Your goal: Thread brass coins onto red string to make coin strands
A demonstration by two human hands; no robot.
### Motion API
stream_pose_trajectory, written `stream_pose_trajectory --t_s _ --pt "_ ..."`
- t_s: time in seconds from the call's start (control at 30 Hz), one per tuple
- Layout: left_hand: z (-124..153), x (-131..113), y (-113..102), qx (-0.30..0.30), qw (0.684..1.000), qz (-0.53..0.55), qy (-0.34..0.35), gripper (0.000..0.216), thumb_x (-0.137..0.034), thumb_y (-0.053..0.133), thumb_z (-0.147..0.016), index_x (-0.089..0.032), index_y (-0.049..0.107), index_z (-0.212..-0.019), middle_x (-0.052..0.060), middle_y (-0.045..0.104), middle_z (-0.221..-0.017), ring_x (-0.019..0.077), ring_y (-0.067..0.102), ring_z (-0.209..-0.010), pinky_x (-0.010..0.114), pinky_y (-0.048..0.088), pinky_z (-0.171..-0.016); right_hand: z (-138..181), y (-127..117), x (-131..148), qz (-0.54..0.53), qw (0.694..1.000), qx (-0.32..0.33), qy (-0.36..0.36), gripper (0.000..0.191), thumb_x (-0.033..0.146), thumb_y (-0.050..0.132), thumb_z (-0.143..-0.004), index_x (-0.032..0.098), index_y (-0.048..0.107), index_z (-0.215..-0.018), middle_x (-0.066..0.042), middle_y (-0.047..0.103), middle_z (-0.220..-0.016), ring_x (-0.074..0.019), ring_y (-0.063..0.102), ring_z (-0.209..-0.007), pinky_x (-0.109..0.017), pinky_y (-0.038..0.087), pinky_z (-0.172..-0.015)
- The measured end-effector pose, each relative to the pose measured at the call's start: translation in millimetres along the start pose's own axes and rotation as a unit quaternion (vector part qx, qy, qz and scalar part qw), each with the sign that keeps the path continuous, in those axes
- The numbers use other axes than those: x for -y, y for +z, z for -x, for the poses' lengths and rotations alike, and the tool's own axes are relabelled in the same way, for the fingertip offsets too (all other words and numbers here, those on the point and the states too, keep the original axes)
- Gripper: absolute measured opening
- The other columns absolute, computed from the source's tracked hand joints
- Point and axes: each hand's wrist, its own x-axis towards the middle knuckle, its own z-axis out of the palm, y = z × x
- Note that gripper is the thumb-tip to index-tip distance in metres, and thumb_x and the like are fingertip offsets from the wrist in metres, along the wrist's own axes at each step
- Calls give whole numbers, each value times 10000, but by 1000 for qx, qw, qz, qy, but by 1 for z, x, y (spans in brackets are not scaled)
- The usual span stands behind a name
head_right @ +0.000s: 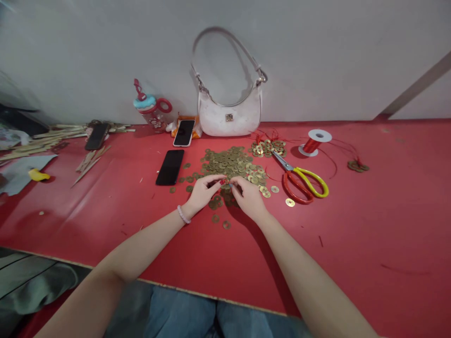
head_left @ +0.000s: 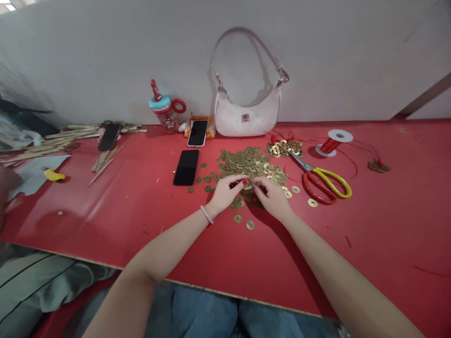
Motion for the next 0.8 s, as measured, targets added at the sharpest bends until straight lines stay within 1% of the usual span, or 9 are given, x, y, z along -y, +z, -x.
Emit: stream_pose_trajectory --t_s 0.27,0.5,0.63,0.8 --pt "0 0 -1 4 999 -36 16 225 -193 501 -785 -191 669 -935 42 676 -915 143 609 -814 264 480 -753 0 0 0 -9 1000 -4 1 131 171 439 -761 201 544 -835 -17 588 -673 -143 526 -580 -258 411 -559" --pt "0 0 0 4 1000 -3 -5 246 -184 503 -772 -167 653 -966 58 675 -950 140 614 -803 256 489 -733 1 1 -2 -19 1000 -9 1 129 177 434 -775 201 533 -854 -19 581 -689 -138 528 -580 -256 420 -561" --pt "0 1 0 2 1000 -22 5 230 -194 503 -774 -172 663 -937 49 679 -916 134 607 -778 252 483 -716 1 1 -2 -12 1000 -11 -13 123 169 436 -776 191 533 -847 -17 576 -675 -132 522 -569 -249 417 -550" --pt "0 2 0 3 1000 -21 7 236 -199 498 -778 -175 661 -948 47 681 -905 130 606 -760 239 480 -683 1 1 -3 -5 1000 -12 -21 125 154 438 -773 188 534 -847 -10 573 -662 -129 525 -557 -248 420 -547"
